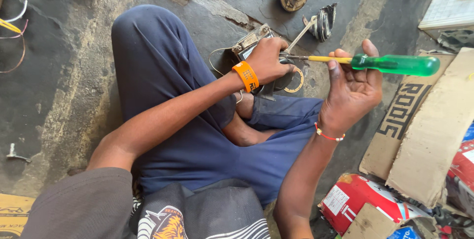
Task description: The person sits cross-legged on the floor and disassembles a circular electrical component using a screwdriver and wrench. They remove the cover, separate internal parts, and manipulate small components before reassembling the unit.
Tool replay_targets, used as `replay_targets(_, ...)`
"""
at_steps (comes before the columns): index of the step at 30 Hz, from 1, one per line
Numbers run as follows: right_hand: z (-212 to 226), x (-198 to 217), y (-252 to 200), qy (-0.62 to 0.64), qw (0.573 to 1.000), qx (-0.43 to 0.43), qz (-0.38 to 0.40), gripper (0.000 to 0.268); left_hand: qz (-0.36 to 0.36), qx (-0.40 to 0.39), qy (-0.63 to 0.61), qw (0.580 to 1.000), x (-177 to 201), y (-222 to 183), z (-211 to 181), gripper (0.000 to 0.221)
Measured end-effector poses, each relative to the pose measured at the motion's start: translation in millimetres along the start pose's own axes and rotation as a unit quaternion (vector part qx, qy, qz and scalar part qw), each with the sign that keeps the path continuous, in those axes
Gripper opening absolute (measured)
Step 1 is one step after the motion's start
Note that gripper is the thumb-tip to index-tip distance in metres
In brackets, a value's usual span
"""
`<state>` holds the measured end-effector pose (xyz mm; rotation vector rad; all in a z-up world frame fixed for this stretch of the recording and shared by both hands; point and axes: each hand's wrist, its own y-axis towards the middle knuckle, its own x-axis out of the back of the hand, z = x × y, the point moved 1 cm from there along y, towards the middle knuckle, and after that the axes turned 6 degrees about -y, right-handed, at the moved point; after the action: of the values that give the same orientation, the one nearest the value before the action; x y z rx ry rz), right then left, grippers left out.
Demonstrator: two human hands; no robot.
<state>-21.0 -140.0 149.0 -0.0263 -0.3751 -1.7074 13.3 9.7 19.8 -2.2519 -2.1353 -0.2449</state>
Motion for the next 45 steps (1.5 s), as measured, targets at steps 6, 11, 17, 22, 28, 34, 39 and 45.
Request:
replay_targets(6,-4,4,-2,0.022,1.000,-0.009,0.019,0.042,0.023,0.022,0.000,0.999,1,-1,-6,0.054)
replay_targets(11,-23,-3,-6,-0.029,0.999,0.033,0.030,0.036,-0.007,0.000,-0.005,1.000,2,-1,-7,0.055)
replay_targets(17,-13,-1,-11,0.001,1.000,-0.008,0.019,0.057,0.002,0.011,-0.002,1.000,4,1,-5,0.053)
replay_targets(22,-16,-6,-9,0.011,0.999,0.007,0.052,0.047,-0.003,-0.004,-0.007,1.000,2,0,-4,0.053)
replay_targets(28,-9,-9,-10,-0.023,0.998,-0.018,0.051,0.041,-0.020,-0.022,-0.009,1.000,1,-1,-3,0.059)
replay_targets(34,-5,-5,-10,-0.008,0.995,-0.063,0.081,0.028,0.019,0.002,-0.005,1.000,-2,-3,-2,0.051)
replay_targets(39,-15,-9,-11,-0.059,0.996,-0.032,0.054,0.027,-0.004,-0.022,-0.006,1.000,-2,-3,-5,0.055)
replay_targets(45,-7,-7,-11,-0.025,0.997,-0.052,0.055,0.035,0.009,0.024,0.000,1.000,-1,-2,-4,0.053)
